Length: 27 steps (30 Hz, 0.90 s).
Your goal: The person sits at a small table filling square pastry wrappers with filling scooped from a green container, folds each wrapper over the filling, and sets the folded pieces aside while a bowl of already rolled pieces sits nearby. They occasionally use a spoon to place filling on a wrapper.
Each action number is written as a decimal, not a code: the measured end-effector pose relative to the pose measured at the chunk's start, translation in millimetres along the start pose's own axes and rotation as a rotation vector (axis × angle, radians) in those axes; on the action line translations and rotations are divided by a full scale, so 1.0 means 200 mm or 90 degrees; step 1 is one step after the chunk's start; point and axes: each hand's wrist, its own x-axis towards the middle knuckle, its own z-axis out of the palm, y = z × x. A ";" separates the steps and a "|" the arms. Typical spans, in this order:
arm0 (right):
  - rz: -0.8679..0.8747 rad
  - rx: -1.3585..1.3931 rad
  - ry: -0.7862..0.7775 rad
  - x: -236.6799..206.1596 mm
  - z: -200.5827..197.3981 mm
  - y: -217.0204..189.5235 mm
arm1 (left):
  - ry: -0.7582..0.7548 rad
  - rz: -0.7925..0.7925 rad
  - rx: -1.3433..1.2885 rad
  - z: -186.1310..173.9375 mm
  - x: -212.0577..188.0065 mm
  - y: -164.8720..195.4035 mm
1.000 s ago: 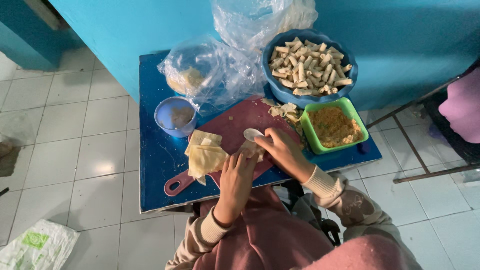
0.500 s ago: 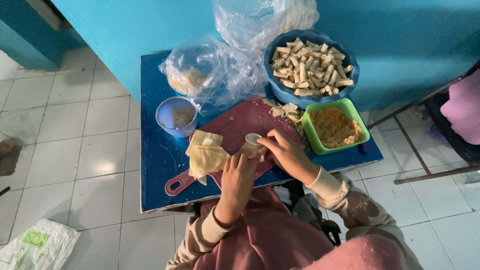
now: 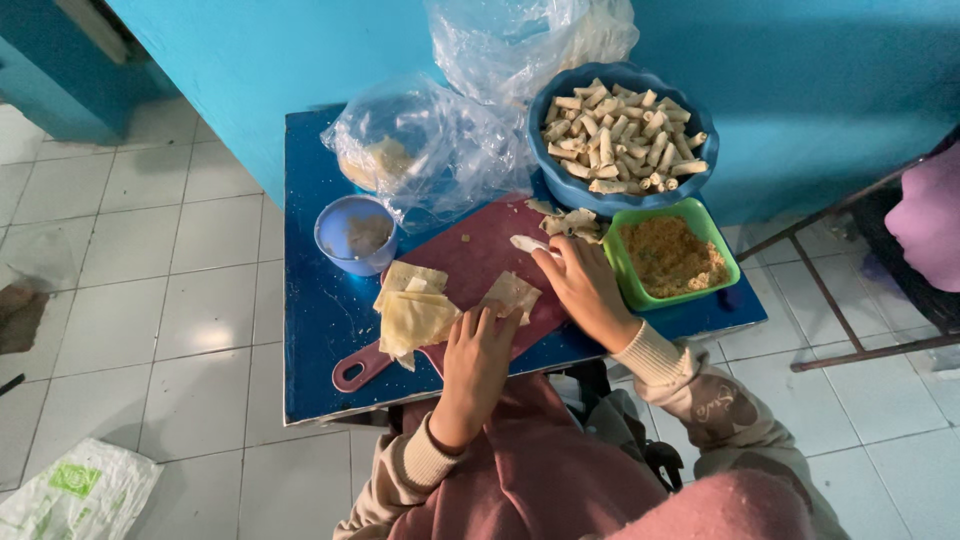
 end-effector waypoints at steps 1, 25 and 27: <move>-0.057 -0.089 -0.004 0.01 -0.01 0.00 | 0.002 0.005 0.000 0.00 0.00 0.00; 0.161 -0.204 -0.275 -0.13 -0.42 0.51 | 0.081 -0.184 0.120 0.00 0.04 -0.02; 0.179 -0.194 -0.257 -0.14 -0.39 0.53 | 0.064 -0.189 0.147 0.03 0.05 -0.03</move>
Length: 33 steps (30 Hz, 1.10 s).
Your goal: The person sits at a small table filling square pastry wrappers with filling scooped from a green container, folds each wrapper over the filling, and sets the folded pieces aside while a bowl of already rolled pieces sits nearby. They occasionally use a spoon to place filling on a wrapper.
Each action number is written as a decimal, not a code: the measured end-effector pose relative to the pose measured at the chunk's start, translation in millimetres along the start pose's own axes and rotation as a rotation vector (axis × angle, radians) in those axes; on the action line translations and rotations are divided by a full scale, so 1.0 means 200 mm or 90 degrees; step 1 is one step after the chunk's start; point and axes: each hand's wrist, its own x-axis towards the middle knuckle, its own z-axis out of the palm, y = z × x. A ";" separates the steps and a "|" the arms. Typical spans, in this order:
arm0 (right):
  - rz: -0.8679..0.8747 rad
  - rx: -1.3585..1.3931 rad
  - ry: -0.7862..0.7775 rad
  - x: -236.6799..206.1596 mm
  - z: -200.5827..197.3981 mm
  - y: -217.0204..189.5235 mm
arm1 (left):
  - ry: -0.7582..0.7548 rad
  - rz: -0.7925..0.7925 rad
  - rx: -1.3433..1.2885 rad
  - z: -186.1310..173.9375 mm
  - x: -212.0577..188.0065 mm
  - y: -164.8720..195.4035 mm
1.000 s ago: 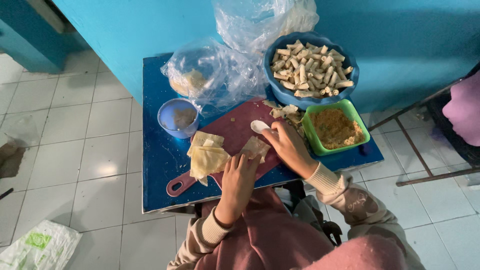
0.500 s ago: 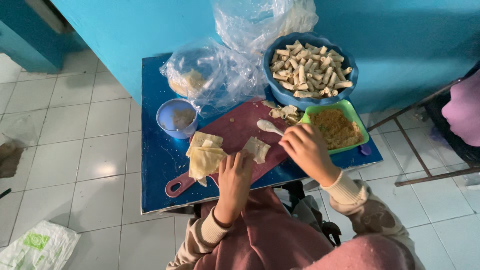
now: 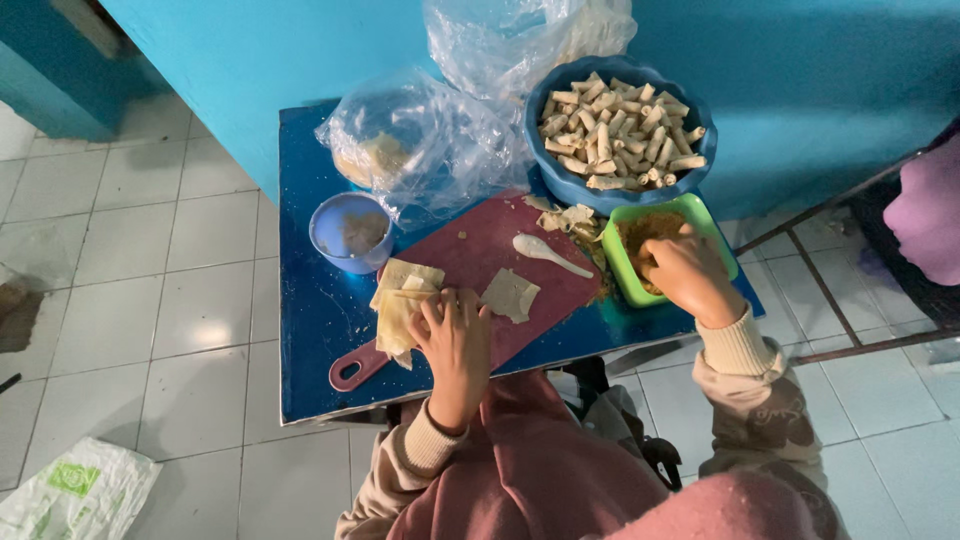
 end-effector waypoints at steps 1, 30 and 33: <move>0.006 0.007 0.008 0.01 0.01 0.00 | 0.001 0.005 0.006 0.01 0.01 0.00; -0.288 0.217 0.191 0.00 0.17 -0.87 | -0.074 0.021 -0.166 -0.03 0.03 0.02; -0.278 0.257 0.202 -0.02 0.17 -0.85 | -0.082 0.010 -0.163 -0.03 0.03 0.02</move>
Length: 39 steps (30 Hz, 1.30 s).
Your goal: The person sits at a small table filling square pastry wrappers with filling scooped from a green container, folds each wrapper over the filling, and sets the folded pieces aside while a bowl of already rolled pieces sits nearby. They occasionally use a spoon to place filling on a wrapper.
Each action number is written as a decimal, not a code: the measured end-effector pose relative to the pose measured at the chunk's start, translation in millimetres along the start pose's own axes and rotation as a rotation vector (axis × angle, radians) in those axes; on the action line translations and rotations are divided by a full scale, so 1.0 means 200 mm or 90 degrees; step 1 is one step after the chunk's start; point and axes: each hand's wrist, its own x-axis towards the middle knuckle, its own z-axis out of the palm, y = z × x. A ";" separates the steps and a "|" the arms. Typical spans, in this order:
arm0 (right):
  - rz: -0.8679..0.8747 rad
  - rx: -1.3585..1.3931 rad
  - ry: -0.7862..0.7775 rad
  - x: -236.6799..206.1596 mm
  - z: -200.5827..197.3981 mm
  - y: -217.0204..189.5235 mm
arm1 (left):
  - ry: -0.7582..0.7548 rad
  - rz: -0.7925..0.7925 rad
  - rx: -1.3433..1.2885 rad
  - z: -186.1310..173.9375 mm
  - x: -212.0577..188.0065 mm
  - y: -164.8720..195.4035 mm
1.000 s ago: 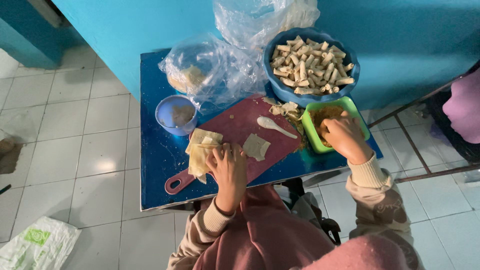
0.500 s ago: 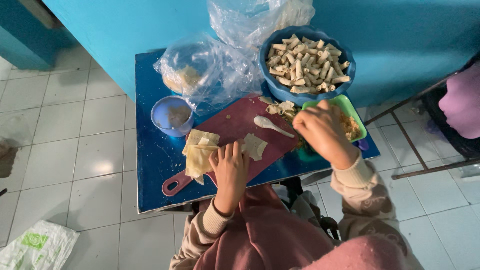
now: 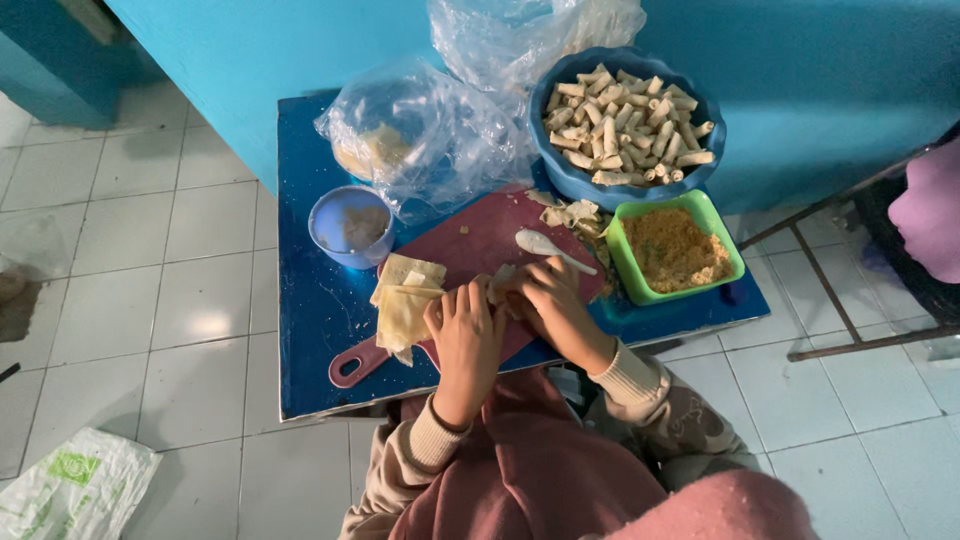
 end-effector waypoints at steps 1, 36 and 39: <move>0.008 0.004 0.004 0.00 -0.01 0.00 | -0.001 -0.001 -0.002 0.00 0.00 0.01; 0.104 0.174 -0.085 0.04 -0.20 0.05 | 0.045 0.143 -0.048 -0.07 0.00 0.00; 0.150 0.249 -0.083 0.04 -0.19 0.05 | 0.043 0.134 -0.053 -0.06 0.00 0.00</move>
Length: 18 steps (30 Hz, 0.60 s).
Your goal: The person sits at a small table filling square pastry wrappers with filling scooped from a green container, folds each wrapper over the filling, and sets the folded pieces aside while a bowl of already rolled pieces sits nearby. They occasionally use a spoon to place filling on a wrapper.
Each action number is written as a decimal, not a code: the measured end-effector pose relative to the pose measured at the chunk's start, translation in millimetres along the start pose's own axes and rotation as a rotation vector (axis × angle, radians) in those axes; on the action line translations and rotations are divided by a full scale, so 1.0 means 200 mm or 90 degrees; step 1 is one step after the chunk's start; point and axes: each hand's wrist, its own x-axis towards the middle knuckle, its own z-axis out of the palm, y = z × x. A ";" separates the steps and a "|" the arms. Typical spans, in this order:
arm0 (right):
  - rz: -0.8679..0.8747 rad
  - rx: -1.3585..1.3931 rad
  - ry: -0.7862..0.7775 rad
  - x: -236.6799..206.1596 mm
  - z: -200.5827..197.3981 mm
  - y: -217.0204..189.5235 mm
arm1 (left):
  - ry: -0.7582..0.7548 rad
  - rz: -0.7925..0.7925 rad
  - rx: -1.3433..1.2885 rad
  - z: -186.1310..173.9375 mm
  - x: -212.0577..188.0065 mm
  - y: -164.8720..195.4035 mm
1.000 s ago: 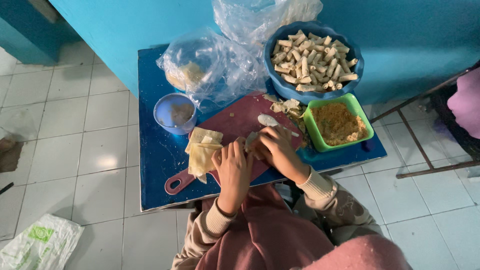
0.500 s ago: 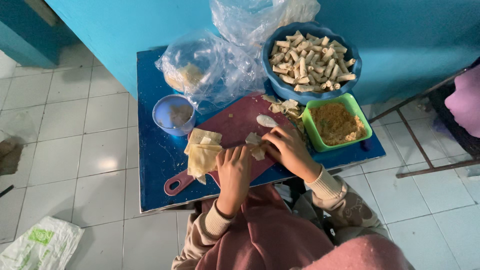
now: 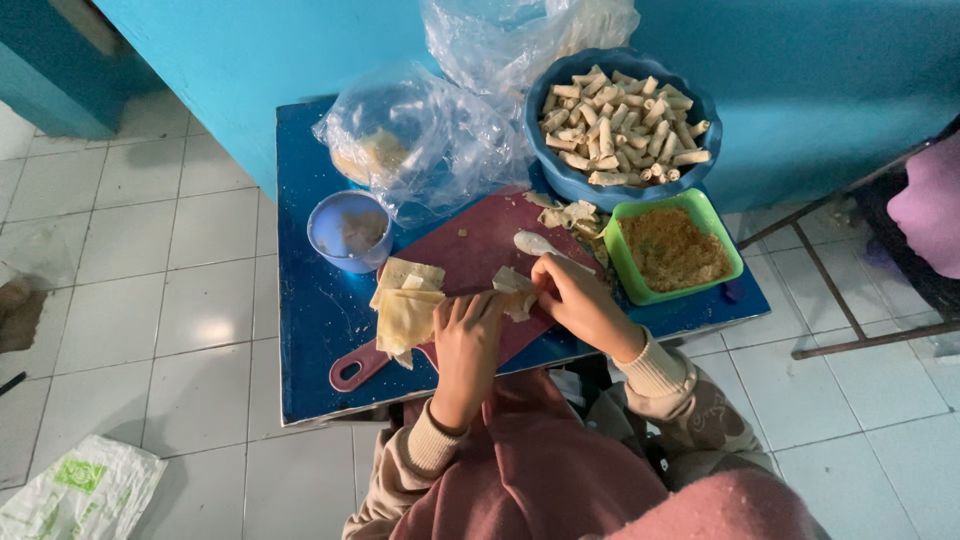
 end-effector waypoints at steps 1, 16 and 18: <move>0.006 0.009 0.007 0.01 0.01 0.00 | -0.001 0.000 -0.003 0.00 0.00 0.00; 0.005 0.078 0.008 0.00 0.11 -0.03 | -0.027 0.007 -0.013 -0.03 0.00 -0.01; -0.048 0.033 0.027 0.00 0.12 -0.03 | -0.032 0.023 -0.015 -0.03 0.01 -0.02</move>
